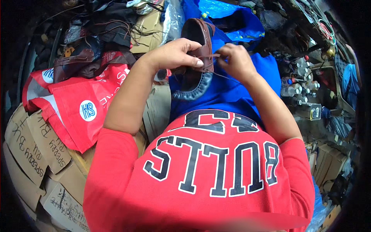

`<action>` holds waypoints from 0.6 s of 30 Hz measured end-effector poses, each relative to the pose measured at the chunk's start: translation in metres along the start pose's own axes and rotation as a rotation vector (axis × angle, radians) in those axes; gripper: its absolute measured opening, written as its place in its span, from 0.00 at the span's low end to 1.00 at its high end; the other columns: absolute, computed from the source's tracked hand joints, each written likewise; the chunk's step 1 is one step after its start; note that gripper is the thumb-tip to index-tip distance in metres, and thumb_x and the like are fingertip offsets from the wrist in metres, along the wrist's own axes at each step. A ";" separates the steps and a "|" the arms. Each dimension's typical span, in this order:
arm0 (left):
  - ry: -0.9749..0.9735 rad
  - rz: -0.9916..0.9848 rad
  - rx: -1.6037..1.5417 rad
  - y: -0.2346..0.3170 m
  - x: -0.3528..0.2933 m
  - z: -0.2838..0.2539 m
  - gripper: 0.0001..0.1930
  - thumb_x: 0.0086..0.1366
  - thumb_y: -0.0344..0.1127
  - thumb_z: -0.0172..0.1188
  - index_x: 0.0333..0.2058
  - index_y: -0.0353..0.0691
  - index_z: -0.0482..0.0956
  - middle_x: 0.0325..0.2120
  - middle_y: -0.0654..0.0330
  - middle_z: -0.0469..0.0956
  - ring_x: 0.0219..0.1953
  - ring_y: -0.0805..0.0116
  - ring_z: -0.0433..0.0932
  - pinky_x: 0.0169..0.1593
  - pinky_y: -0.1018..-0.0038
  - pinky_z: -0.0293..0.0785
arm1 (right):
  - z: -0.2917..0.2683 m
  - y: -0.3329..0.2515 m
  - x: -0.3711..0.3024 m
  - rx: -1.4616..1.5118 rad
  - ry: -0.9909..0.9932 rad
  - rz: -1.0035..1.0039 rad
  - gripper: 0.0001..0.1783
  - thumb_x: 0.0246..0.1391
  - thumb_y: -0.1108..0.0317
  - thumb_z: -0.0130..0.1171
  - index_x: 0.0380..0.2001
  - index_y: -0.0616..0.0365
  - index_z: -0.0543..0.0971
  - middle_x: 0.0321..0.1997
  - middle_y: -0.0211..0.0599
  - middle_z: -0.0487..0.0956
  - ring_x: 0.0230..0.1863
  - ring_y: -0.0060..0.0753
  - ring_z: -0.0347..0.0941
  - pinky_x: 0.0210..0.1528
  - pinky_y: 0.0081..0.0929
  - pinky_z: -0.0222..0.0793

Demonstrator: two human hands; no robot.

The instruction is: The recorder is sewing a leather component onto a shoe by hand using a needle and thread.

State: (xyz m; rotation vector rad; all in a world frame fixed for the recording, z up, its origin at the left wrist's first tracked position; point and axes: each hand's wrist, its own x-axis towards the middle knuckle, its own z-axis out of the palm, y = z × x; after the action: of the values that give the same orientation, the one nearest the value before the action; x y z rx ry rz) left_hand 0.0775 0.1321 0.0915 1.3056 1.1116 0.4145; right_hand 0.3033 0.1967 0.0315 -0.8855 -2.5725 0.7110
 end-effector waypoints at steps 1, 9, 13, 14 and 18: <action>0.051 0.049 0.050 -0.012 0.005 -0.005 0.12 0.57 0.32 0.61 0.39 0.33 0.76 0.31 0.64 0.77 0.33 0.79 0.73 0.37 0.79 0.70 | 0.007 0.013 0.008 -0.031 0.128 0.024 0.14 0.43 0.67 0.57 0.36 0.50 0.81 0.41 0.39 0.78 0.40 0.45 0.75 0.42 0.39 0.72; 0.644 -0.047 0.213 -0.090 0.056 -0.005 0.16 0.60 0.45 0.59 0.24 0.37 0.77 0.17 0.68 0.71 0.20 0.79 0.66 0.25 0.78 0.63 | -0.009 0.039 0.013 -0.185 0.764 0.139 0.20 0.45 0.67 0.57 0.46 0.44 0.79 0.51 0.38 0.74 0.45 0.43 0.73 0.48 0.36 0.69; 0.757 0.086 0.147 -0.101 0.073 0.006 0.19 0.67 0.47 0.53 0.24 0.38 0.77 0.16 0.70 0.70 0.20 0.83 0.64 0.24 0.79 0.61 | 0.003 0.019 0.018 0.042 0.294 -0.146 0.15 0.41 0.65 0.62 0.37 0.46 0.81 0.43 0.39 0.77 0.48 0.46 0.71 0.51 0.39 0.67; 0.765 0.120 0.197 -0.100 0.073 0.009 0.19 0.68 0.46 0.51 0.25 0.38 0.77 0.17 0.71 0.71 0.20 0.83 0.64 0.24 0.78 0.61 | 0.010 0.013 0.021 -0.011 0.246 -0.150 0.15 0.41 0.64 0.62 0.37 0.46 0.81 0.44 0.39 0.76 0.49 0.47 0.70 0.51 0.41 0.66; 0.774 0.154 0.229 -0.080 0.072 0.024 0.23 0.66 0.51 0.50 0.23 0.36 0.77 0.16 0.50 0.74 0.21 0.56 0.74 0.29 0.64 0.67 | 0.032 0.028 0.029 -0.058 0.084 -0.069 0.11 0.44 0.59 0.59 0.31 0.52 0.80 0.42 0.41 0.77 0.46 0.49 0.70 0.49 0.43 0.66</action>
State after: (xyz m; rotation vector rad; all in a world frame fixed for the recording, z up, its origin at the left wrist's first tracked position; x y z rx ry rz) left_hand 0.1048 0.1528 -0.0131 1.4768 1.7398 0.9838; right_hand 0.2797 0.2232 -0.0062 -0.8220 -2.5473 0.5698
